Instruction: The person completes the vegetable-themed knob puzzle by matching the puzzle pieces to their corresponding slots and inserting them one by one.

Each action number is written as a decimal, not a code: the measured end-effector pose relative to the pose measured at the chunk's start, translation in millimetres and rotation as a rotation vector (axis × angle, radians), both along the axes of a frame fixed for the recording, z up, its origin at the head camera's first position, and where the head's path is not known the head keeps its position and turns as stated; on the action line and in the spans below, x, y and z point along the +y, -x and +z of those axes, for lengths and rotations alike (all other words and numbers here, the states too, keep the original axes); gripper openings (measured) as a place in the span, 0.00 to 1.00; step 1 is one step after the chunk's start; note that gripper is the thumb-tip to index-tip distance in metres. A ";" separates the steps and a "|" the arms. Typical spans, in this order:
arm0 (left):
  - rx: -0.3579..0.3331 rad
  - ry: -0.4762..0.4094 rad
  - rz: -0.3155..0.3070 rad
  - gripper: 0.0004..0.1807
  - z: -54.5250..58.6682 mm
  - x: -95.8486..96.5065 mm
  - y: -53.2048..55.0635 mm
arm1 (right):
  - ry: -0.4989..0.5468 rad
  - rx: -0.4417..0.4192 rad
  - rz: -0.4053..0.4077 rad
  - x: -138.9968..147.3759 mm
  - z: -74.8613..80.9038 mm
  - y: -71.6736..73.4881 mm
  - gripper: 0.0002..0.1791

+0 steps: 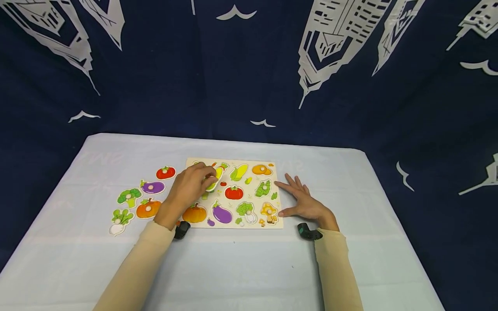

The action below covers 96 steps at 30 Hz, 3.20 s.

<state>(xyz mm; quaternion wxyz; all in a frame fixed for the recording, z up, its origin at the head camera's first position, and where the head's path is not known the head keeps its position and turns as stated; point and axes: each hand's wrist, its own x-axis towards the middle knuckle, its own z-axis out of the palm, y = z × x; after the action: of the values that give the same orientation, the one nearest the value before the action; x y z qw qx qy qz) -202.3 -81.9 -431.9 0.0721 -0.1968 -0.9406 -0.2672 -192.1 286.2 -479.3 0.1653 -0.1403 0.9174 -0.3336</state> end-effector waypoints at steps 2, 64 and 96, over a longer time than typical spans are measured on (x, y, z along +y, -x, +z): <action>0.011 -0.003 -0.007 0.11 -1.8 0.7 2.8 | -0.004 -0.004 -0.001 -0.2 -0.4 0.3 0.58; -0.186 0.146 0.075 0.04 -26.4 88.8 61.8 | -0.010 -0.002 0.013 0.0 0.5 1.3 0.57; -0.170 0.152 0.089 0.11 -32.5 92.3 58.5 | 0.013 0.006 0.027 1.6 -1.0 0.1 0.56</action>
<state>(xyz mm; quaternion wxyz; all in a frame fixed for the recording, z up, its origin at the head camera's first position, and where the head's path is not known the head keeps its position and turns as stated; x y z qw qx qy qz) -260.7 10.4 -464.4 -0.0115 -0.1365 -0.9687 -0.2072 -192.2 287.9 -480.3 0.1662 -0.1548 0.9137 -0.3369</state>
